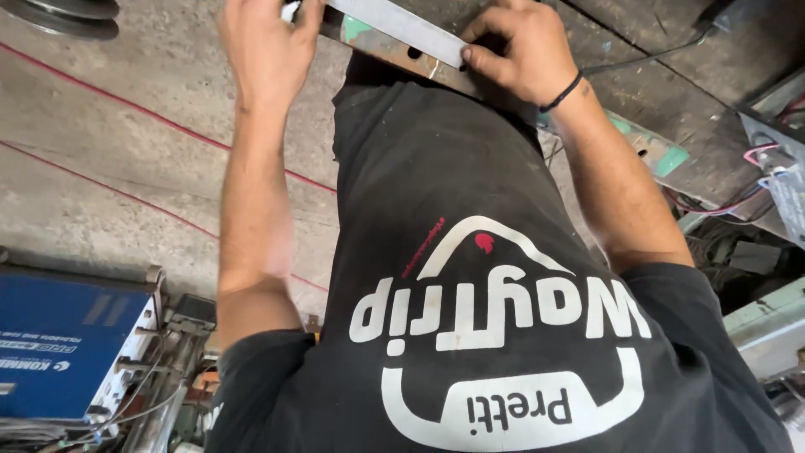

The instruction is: Measuring and marking a metal beam using a ruler and a marker

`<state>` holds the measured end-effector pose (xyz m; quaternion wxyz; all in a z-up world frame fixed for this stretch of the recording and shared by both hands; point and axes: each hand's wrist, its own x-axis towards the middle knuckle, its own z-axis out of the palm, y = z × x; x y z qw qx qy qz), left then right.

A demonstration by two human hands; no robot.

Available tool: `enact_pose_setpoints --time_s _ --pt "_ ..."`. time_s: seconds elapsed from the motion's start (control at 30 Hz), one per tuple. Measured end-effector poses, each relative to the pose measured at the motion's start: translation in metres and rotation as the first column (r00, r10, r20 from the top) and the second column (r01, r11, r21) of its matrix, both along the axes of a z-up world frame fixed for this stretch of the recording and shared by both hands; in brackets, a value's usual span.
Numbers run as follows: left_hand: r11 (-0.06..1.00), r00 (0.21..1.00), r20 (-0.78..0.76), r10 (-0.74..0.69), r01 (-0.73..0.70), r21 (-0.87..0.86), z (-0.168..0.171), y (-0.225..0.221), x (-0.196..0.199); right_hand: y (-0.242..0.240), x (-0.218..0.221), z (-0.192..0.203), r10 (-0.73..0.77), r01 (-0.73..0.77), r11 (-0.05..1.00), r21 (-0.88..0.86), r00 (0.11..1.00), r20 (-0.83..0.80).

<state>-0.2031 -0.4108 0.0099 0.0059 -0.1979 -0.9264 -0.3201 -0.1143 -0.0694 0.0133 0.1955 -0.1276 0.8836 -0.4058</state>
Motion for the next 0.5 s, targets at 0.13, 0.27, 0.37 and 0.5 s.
enact_pose_setpoints --time_s 0.13,0.27,0.37,0.5 --pt "0.936 0.943 0.312 0.117 -0.209 0.282 0.0 0.0 0.022 -0.002 0.007 -0.007 -0.053 0.052 0.998 -0.048 0.998 -0.017" --pt "0.69 0.601 0.799 0.014 -0.584 0.427 -0.018 0.008 0.03 -0.01 0.017 -0.008 -0.15 0.149 0.988 -0.039 0.988 -0.028" --pt "0.521 0.475 0.88 0.01 -0.754 0.401 -0.06 0.013 0.032 -0.01 0.022 -0.011 -0.182 0.18 0.983 -0.045 0.982 -0.042" --pt "0.42 0.424 0.901 0.089 -0.836 0.352 -0.064 0.03 0.029 -0.009 0.025 -0.008 -0.183 0.179 0.978 -0.103 0.982 -0.033"
